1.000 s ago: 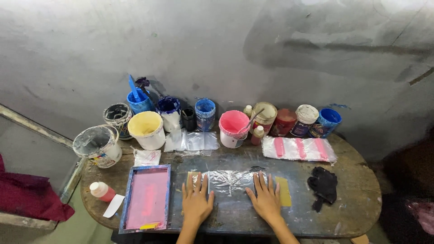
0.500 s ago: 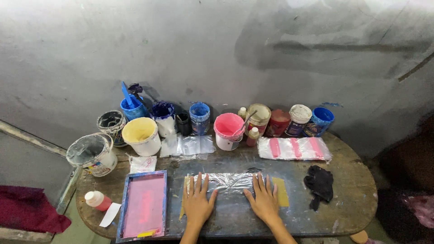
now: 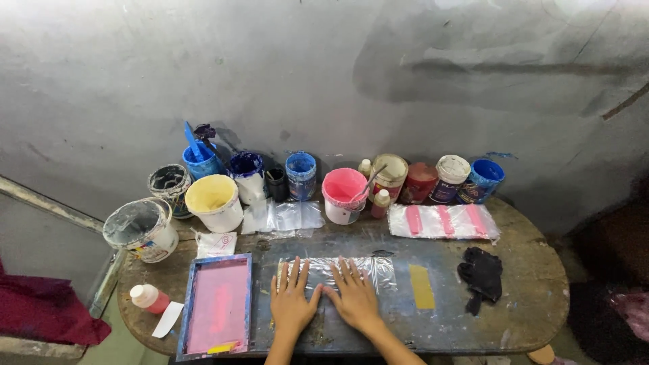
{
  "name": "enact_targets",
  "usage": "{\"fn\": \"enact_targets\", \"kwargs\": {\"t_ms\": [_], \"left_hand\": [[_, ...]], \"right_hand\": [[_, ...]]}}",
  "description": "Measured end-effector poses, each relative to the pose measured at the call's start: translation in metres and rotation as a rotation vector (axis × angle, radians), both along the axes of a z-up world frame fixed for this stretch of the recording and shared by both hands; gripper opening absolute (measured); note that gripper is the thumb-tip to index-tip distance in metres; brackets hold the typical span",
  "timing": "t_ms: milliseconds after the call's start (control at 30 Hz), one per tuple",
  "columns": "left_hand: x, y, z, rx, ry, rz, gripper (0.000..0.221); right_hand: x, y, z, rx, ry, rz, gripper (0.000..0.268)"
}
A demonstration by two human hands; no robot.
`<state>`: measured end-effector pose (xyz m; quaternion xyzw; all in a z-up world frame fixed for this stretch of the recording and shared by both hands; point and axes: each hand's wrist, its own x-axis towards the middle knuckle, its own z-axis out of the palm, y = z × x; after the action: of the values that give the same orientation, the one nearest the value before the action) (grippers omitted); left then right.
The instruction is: Applying pink paint to a screen printing frame using a brush at a workbench.
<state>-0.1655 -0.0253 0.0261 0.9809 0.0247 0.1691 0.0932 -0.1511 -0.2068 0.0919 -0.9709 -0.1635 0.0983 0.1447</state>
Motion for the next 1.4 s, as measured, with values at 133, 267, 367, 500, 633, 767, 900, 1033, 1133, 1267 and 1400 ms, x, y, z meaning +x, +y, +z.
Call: {"fn": "enact_targets", "kwargs": {"t_ms": [133,267,367,500,633,767,900,1033,1133,1267,1400], "left_hand": [[-0.001,0.001,0.004,0.003,0.012,-0.025,0.078],[-0.001,0.001,0.007,-0.019,0.123,-0.007,0.076],[-0.001,-0.001,0.008,-0.053,0.119,0.005,0.067],[0.000,0.001,-0.005,-0.056,0.041,0.057,0.062],[-0.002,0.003,-0.006,-0.091,0.051,0.103,0.065],[-0.001,0.006,-0.012,-0.030,-0.048,0.147,0.067],[0.002,0.007,-0.024,-0.021,-0.067,0.202,0.071],[0.002,0.010,-0.024,-0.065,0.006,0.217,0.065],[0.000,0.010,-0.016,-0.003,-0.061,0.245,0.066],[-0.012,0.006,0.019,-0.196,-0.057,0.176,0.068],[-0.014,-0.006,0.034,0.007,-0.226,0.059,0.067]], "right_hand": [[-0.001,-0.025,0.048,-0.100,0.206,-0.074,0.073],[0.008,-0.059,0.037,-0.128,0.184,-0.135,0.077],[0.011,-0.077,0.032,-0.111,0.154,-0.188,0.081],[0.013,-0.091,0.025,-0.088,0.145,-0.278,0.083],[0.018,-0.102,0.010,-0.118,0.139,-0.298,0.084],[0.022,-0.111,-0.011,-0.087,0.038,-0.346,0.081],[0.025,-0.114,-0.022,-0.083,0.000,-0.386,0.072],[0.030,-0.124,-0.053,-0.022,-0.116,-0.390,0.065],[0.030,-0.126,-0.059,0.014,-0.154,-0.386,0.061],[0.031,-0.130,-0.078,0.210,-0.395,-0.372,0.058],[0.011,-0.101,-0.043,0.258,-0.602,-0.303,0.056]]}}
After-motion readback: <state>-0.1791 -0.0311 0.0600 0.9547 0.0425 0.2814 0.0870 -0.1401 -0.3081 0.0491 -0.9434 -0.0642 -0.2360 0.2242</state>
